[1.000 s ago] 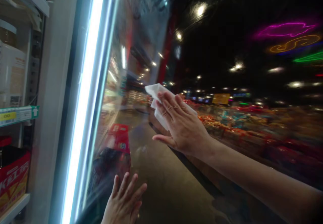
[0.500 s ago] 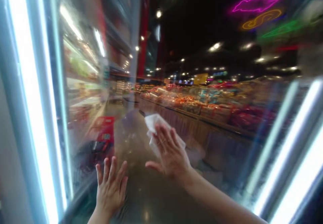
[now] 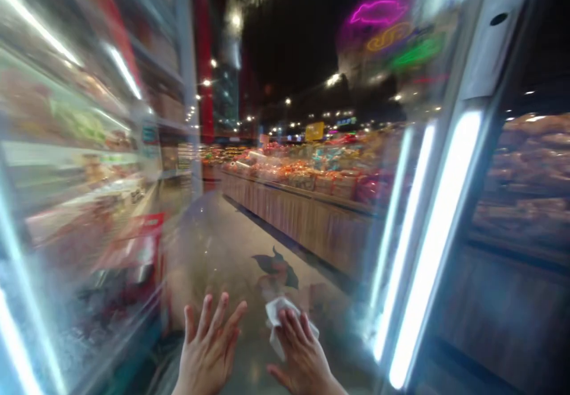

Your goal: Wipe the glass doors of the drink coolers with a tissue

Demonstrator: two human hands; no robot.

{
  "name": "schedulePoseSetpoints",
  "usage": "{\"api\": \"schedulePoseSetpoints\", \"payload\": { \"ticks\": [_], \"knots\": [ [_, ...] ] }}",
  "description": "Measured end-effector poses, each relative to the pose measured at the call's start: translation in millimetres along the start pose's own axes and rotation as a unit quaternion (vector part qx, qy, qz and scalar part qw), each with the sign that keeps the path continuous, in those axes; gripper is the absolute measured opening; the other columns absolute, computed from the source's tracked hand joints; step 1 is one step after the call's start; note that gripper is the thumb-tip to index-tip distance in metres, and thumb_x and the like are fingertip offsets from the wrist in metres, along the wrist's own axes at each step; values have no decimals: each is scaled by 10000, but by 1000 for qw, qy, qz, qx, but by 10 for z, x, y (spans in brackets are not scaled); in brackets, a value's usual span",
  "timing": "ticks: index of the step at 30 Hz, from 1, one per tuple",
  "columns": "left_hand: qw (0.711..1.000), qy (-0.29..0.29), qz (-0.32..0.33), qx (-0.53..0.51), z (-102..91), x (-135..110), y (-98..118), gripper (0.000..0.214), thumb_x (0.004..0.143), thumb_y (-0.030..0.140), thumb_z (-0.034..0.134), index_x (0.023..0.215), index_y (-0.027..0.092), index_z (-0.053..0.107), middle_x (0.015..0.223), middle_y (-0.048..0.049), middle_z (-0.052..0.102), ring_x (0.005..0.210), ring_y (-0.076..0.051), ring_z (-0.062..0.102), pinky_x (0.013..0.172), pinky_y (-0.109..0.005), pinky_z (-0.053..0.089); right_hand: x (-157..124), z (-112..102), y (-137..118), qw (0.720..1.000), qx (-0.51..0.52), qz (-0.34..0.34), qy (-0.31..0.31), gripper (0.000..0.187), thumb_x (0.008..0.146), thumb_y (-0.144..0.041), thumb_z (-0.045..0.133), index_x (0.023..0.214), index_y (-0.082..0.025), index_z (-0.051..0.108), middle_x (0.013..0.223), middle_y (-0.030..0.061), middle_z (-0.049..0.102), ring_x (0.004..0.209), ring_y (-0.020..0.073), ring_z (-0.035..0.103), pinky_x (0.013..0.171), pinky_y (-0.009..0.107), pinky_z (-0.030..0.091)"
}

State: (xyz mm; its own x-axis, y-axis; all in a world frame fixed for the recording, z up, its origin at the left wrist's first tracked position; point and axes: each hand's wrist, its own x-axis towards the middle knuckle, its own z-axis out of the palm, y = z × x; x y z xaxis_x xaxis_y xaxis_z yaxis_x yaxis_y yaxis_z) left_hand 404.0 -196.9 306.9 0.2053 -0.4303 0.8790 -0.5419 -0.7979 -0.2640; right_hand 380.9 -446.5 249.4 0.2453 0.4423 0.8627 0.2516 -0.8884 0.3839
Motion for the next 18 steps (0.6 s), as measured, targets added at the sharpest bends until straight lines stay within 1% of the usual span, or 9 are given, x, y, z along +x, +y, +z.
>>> {"api": "schedulePoseSetpoints", "payload": {
  "ticks": [2, 3, 6, 8, 10, 12, 14, 16, 18],
  "knots": [
    [1000, -5, 20, -5, 63, -19, 58, 794, 917, 390, 665, 1610, 371, 278, 1729, 37, 151, 1623, -245, 43, 1325, -525, -36, -234, 20, -17, 1000, -15, 14, 1, 886, 957, -621, 420, 1640, -92, 228, 1719, 161, 143, 1603, 298, 154, 1322, 493, 99],
    [1000, -8, 29, -7, 93, -18, 89, 796, 915, 391, 666, 1610, 371, 278, 1730, 36, 149, 1624, -247, 38, 1324, -528, -44, -240, 23, 30, 999, -22, 37, 6, 910, 949, -632, 424, 1644, -85, 210, 1719, 171, 132, 1605, 309, 136, 1316, 522, 114],
    [999, -19, 39, -6, 162, 54, 225, 799, 911, 381, 662, 1612, 367, 279, 1733, 31, 137, 1625, -269, 21, 1318, -548, -61, 26, -1, 298, 988, -24, 149, 27, 974, 934, -606, 453, 1653, -51, 101, 1722, 204, 78, 1601, 364, 73, 1260, 665, 204],
    [999, -26, 38, -5, 195, 120, 345, 803, 910, 367, 653, 1617, 353, 273, 1735, 23, 134, 1624, -285, 19, 1317, -557, -58, 119, -18, 401, 979, -12, 199, 34, 987, 924, -548, 479, 1651, -35, 51, 1721, 216, 63, 1596, 391, 52, 1217, 725, 257],
    [999, -29, 42, -3, 224, 158, 456, 803, 913, 349, 634, 1623, 338, 259, 1736, 20, 130, 1624, -286, 13, 1316, -560, -63, -52, -16, 337, 976, -4, 216, 32, 971, 911, -485, 489, 1652, -39, 48, 1722, 210, 59, 1596, 390, 56, 1217, 726, 263],
    [998, -31, 52, -1, 256, 165, 537, 804, 912, 335, 615, 1627, 336, 245, 1734, 25, 129, 1625, -274, 6, 1314, -558, -72, -389, -3, 187, 978, -4, 207, 25, 950, 894, -440, 497, 1661, -79, 68, 1730, 175, 58, 1601, 354, 69, 1253, 677, 239],
    [998, -31, 63, 2, 291, 161, 592, 799, 913, 324, 599, 1627, 339, 240, 1734, 27, 126, 1626, -259, 5, 1312, -554, -74, -631, -10, 133, 981, -9, 192, 17, 938, 886, -421, 503, 1665, -108, 86, 1732, 156, 66, 1605, 331, 76, 1269, 655, 231],
    [997, -29, 74, 3, 327, 168, 642, 769, 927, 310, 566, 1626, 335, 245, 1737, 21, 122, 1626, -252, 14, 1309, -557, -68, -583, -68, 296, 980, -17, 195, 20, 938, 908, -439, 492, 1662, -90, 56, 1729, 178, 40, 1604, 358, 43, 1236, 717, 244],
    [996, -24, 85, 0, 359, 192, 705, 733, 947, 296, 530, 1624, 323, 253, 1741, 11, 119, 1626, -256, 22, 1303, -568, -63, -291, -172, 622, 971, -22, 234, 35, 933, 958, -483, 439, 1650, -54, -16, 1725, 213, -24, 1594, 419, -10, 1168, 800, 258]
  ]
}}
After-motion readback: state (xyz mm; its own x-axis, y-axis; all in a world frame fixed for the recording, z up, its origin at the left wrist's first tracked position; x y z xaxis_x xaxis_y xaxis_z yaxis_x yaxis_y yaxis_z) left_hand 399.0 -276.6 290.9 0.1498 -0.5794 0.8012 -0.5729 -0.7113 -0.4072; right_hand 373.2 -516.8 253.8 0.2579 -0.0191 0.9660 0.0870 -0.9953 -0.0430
